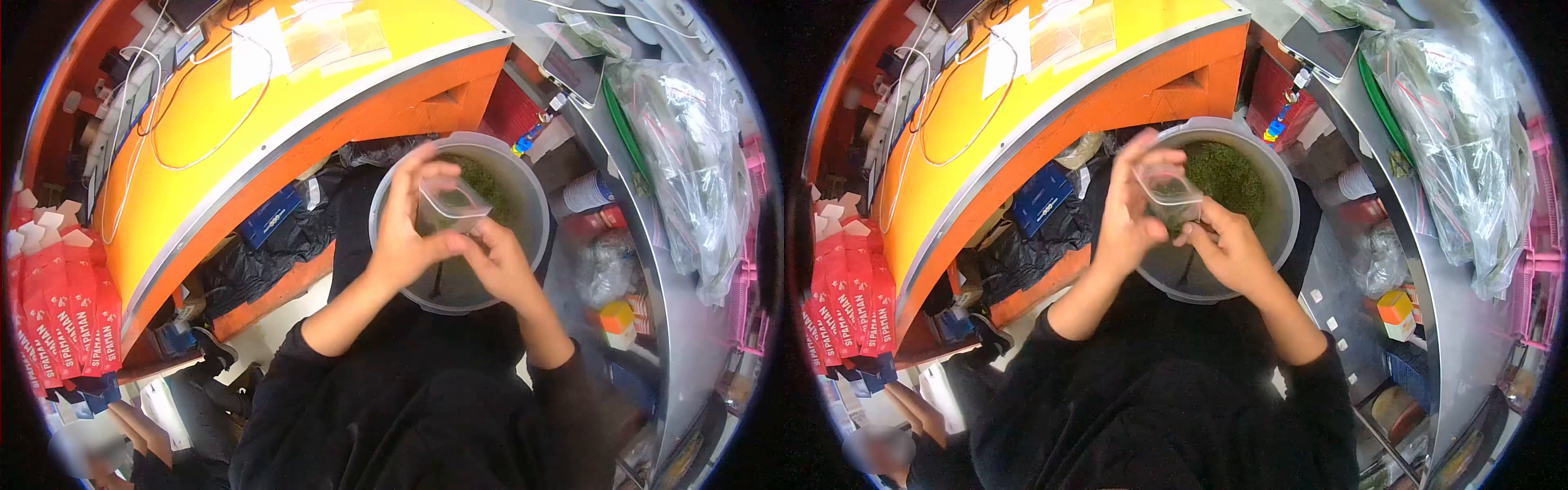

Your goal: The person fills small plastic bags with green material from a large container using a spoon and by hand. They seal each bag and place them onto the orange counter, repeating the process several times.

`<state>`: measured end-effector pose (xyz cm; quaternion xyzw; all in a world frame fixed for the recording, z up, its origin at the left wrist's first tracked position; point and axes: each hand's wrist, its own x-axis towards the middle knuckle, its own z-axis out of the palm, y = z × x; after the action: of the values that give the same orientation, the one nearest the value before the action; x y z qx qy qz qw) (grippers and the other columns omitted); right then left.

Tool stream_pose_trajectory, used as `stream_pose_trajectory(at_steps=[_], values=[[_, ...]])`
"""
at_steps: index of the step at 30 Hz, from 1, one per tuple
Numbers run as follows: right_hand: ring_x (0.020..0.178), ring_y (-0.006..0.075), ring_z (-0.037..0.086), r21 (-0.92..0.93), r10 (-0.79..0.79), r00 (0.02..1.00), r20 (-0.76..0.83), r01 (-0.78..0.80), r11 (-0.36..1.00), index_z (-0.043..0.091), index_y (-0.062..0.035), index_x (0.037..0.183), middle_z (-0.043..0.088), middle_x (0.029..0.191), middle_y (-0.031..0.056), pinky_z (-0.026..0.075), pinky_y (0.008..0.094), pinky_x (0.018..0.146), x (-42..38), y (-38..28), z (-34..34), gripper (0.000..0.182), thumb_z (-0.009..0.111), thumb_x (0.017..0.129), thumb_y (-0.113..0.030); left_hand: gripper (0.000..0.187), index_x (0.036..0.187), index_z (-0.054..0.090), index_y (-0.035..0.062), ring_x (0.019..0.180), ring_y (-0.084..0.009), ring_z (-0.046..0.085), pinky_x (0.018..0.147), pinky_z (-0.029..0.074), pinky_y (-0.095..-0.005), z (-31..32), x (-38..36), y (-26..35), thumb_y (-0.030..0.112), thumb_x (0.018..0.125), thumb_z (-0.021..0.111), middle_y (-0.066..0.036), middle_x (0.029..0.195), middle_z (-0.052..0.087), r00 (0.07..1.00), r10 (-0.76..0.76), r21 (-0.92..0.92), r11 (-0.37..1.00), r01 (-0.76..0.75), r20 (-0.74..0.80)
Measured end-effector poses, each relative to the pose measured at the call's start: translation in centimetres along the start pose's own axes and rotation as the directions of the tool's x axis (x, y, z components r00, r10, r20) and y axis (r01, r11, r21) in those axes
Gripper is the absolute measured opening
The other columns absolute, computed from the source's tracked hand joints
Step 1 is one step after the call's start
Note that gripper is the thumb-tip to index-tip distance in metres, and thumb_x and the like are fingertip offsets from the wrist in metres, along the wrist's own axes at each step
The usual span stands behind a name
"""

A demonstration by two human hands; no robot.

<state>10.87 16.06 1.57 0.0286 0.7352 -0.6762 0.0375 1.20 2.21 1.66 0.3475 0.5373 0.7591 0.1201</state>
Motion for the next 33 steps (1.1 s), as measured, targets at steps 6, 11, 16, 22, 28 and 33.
stream_pose_trajectory(at_steps=[6,11,16,22,28,33], values=[[0.094,0.0088,0.057,0.293,-0.102,0.958,-0.269,0.182,0.939,0.055,0.0013,0.110,0.061,0.098,0.0042,0.047,0.0249,0.081,0.5,0.3,0.5,0.024,0.060,0.088,-0.004,0.015,0.093,0.068,-0.0013,0.078,-0.0065,0.059,0.072,0.047,-0.0222,-0.8,-1.4,0.4,0.008,0.082,0.069,-0.004,0.086,0.068,0.924,-0.367,-0.042,0.930,0.364,-0.111],[0.077,0.0050,0.056,0.215,-0.141,0.887,-0.439,0.256,0.942,0.062,0.0009,0.088,0.062,0.082,0.0000,0.045,0.0201,0.069,0.4,-0.7,0.3,0.004,0.063,0.085,-0.002,0.012,0.091,0.068,-0.0016,0.078,-0.0072,0.060,0.071,0.047,-0.0217,-0.7,-1.4,0.9,0.006,0.082,0.068,-0.005,0.085,0.068,0.937,-0.334,0.019,0.941,0.337,-0.102],[0.075,0.0047,0.056,0.173,-0.178,0.904,-0.388,0.261,0.950,0.062,0.0006,0.088,0.061,0.081,-0.0006,0.044,0.0191,0.068,0.6,-0.6,0.0,0.005,0.064,0.083,-0.001,0.012,0.090,0.068,-0.0024,0.076,-0.0060,0.059,0.068,0.046,-0.0200,-1.2,-1.3,1.1,0.006,0.081,0.069,-0.005,0.081,0.067,0.936,-0.332,0.016,0.942,0.336,-0.115],[0.076,0.0060,0.056,0.185,-0.140,0.912,-0.384,0.225,0.957,0.062,0.0002,0.086,0.061,0.081,0.0006,0.045,0.0206,0.069,0.7,-1.0,0.0,0.004,0.064,0.082,0.001,0.008,0.084,0.069,-0.0011,0.073,-0.0081,0.061,0.065,0.047,-0.0218,-1.4,-1.6,0.8,0.006,0.080,0.070,-0.005,0.078,0.067,0.937,-0.325,0.091,0.937,0.338,-0.126],[0.076,0.0079,0.057,0.126,-0.187,0.925,-0.332,0.239,0.963,0.062,0.0009,0.085,0.061,0.080,0.0017,0.046,0.0222,0.068,1.0,-1.0,0.2,0.006,0.065,0.080,0.001,0.010,0.080,0.067,-0.0006,0.069,-0.0130,0.063,0.064,0.047,-0.0251,-1.4,-1.2,1.8,0.008,0.077,0.071,-0.008,0.073,0.066,0.990,-0.128,0.355,0.924,0.142,-0.063],[0.076,0.0077,0.058,0.036,-0.246,0.920,-0.305,0.269,0.963,0.062,0.0008,0.080,0.062,0.078,0.0029,0.045,0.0221,0.068,1.6,-0.9,0.8,0.004,0.065,0.078,0.001,0.004,0.075,0.065,-0.0003,0.065,-0.0232,0.062,0.060,0.045,-0.0304,-1.5,-1.1,2.5,0.003,0.074,0.068,-0.012,0.070,0.063,1.000,0.005,0.452,0.892,0.004,-0.020]])
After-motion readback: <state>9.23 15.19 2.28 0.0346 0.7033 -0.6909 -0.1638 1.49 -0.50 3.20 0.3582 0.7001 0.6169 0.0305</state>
